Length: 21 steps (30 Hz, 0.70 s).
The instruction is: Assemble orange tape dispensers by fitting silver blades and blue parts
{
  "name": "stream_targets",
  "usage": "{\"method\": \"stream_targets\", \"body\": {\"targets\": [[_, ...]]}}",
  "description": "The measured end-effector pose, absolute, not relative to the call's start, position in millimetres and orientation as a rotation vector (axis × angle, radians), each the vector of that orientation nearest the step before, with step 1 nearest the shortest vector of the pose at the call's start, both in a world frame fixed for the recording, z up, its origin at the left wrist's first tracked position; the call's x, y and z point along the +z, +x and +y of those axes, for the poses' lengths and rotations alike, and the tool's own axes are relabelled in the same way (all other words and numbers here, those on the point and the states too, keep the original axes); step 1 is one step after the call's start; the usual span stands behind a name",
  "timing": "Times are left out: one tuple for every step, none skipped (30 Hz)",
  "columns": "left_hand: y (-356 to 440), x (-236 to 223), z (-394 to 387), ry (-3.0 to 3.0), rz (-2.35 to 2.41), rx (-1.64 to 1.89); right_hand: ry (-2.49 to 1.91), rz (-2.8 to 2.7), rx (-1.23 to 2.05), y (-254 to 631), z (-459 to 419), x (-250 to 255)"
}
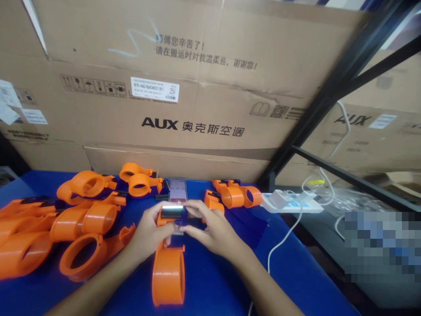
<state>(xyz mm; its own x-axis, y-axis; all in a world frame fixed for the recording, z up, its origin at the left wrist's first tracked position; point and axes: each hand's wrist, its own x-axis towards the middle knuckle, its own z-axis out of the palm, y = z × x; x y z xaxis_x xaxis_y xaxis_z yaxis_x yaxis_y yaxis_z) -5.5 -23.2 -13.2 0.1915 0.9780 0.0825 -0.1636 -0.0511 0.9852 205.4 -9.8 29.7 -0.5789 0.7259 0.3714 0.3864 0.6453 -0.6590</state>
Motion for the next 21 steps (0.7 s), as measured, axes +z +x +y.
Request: {"method": "stream_targets", "body": {"targets": [[-5, -13, -24, 1.22, 0.913, 1.181, -0.868, -2.23, 0.713, 205, -10, 30], [-5, -12, -24, 1.209, 0.91, 1.182, -0.872, -2.23, 0.734, 204, -11, 30], [-4, -12, -25, 1.195, 0.906, 1.184, -0.875, -2.227, 0.757, 203, -11, 30], [-4, -11, -26, 1.18, 0.905, 1.186, -0.876, -2.221, 0.779, 203, -12, 30], [-3, -10, -27, 1.167, 0.904, 1.186, -0.877, -2.213, 0.8, 202, -12, 30], [-3, -9, -27, 1.151, 0.903, 1.187, -0.877, -2.203, 0.82, 202, -13, 31], [-2, -8, -28, 1.135, 0.899, 1.186, -0.873, -2.194, 0.839, 202, -13, 31], [-2, -7, -28, 1.12, 0.892, 1.185, -0.861, -2.182, 0.859, 202, -14, 32], [-2, -5, -29, 1.105, 0.882, 1.186, -0.835, -2.167, 0.881, 202, -14, 33], [-2, -4, -30, 1.091, 0.865, 1.185, -0.795, -2.145, 0.912, 203, -14, 34], [-3, -3, -31, 1.08, 0.841, 1.18, -0.747, -2.119, 0.958, 203, -14, 35], [-3, -1, -32, 1.074, 0.811, 1.167, -0.701, -2.091, 1.016, 204, -15, 36], [-4, 0, -34, 1.075, 0.775, 1.142, -0.665, -2.061, 1.079, 204, -15, 38], [-5, 0, -36, 1.076, 0.735, 1.114, -0.643, -2.036, 1.14, 203, -16, 39], [-6, 1, -37, 1.079, 0.696, 1.083, -0.632, -2.014, 1.198, 203, -17, 40], [-6, 1, -39, 1.083, 0.657, 1.054, -0.625, -1.994, 1.25, 202, -19, 41], [-7, 0, -40, 1.083, 0.629, 1.027, -0.615, -1.971, 1.302, 200, -20, 42], [-7, -1, -41, 1.084, 0.611, 0.999, -0.6, -1.944, 1.355, 199, -22, 42], [-7, -3, -41, 1.087, 0.606, 0.972, -0.579, -1.913, 1.404, 197, -23, 43], [-7, -4, -41, 1.095, 0.611, 0.952, -0.56, -1.881, 1.442, 196, -24, 43], [-6, -6, -40, 1.11, 0.62, 0.947, -0.551, -1.849, 1.459, 195, -24, 42]]}}
